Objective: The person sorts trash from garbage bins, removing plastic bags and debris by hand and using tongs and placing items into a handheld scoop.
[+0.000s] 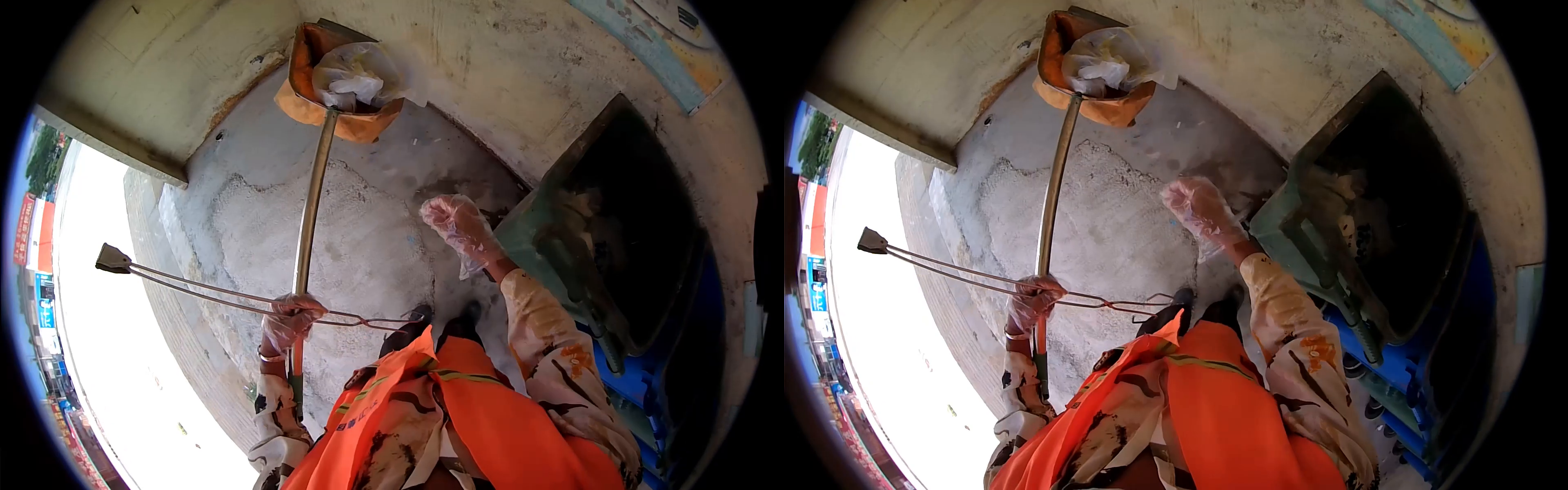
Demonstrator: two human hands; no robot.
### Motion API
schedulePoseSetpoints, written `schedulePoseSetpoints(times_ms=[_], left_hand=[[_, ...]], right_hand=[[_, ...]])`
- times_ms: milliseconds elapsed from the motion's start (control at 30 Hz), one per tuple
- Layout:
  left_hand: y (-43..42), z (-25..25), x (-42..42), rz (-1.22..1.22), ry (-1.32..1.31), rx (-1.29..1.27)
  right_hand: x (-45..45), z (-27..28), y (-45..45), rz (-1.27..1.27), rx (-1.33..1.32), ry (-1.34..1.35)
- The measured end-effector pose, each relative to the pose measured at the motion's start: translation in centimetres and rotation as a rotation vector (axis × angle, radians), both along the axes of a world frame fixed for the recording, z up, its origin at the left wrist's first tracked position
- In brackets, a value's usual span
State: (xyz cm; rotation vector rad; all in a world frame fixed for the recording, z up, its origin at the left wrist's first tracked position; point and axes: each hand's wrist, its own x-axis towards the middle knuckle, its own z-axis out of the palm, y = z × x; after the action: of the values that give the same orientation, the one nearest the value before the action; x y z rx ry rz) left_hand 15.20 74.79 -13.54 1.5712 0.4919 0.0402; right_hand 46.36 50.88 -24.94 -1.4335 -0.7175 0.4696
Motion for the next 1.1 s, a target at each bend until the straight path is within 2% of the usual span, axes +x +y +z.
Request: schedulePoseSetpoints(times_ms=[100,167,200,267,367,500,600,700,767,800,867,900,967,1100], left_hand=[[-0.3,-0.5,4.3,0.093,-0.054,-0.056],[-0.5,-1.6,5.2,0.127,-0.088,-0.099],[-0.8,-1.9,5.5,0.137,-0.118,-0.135],[-0.5,-1.9,5.2,0.145,-0.152,-0.165],[-0.6,-2.1,5.4,0.167,-0.215,-0.251],[-1.1,-2.0,5.6,0.208,-0.251,-0.321],[-1.6,-1.7,5.9,0.232,-0.264,-0.441],[-2.0,-1.0,6.0,0.217,-0.28,-0.52],[-1.9,-1.2,6.0,0.215,-0.271,-0.557],[-1.9,-1.2,6.1,0.221,-0.263,-0.591],[-2.0,-1.0,6.1,0.218,-0.277,-0.602],[-2.0,-0.9,6.1,0.214,-0.263,-0.589],[-2.2,-0.1,6.2,0.219,-0.238,-0.573],[-2.0,-0.3,6.1,0.183,-0.244,-0.648]], right_hand=[[-5.4,-6.1,-0.8,0.356,-0.621,-0.499],[-8.9,-1.9,-2.3,0.251,-0.525,-0.17],[-10.1,-0.7,-3.1,0.259,-0.52,-0.169],[-12.1,1.7,-4.3,-0.234,-0.411,-0.688],[-12.5,4.6,-6.6,-0.212,-0.389,-0.791],[-12.8,2.2,-8.2,-0.164,-0.418,-0.719],[-12.6,1.3,-8.6,-0.255,-0.481,-0.721],[-12.6,0.4,-8.4,-0.25,-0.548,-0.671],[-12.1,-0.5,-8.0,-0.27,-0.382,-0.438],[-11.6,-0.1,-8.2,-0.27,-0.386,-0.441],[-11.2,1.2,-8.6,-0.144,-0.47,-0.612],[-11.3,1.7,-8.7,-0.141,-0.472,-0.614],[-11.6,2.7,-8.9,-0.193,-0.57,-0.79],[-11.4,4.2,-9.5,-0.185,-0.561,-0.795]])
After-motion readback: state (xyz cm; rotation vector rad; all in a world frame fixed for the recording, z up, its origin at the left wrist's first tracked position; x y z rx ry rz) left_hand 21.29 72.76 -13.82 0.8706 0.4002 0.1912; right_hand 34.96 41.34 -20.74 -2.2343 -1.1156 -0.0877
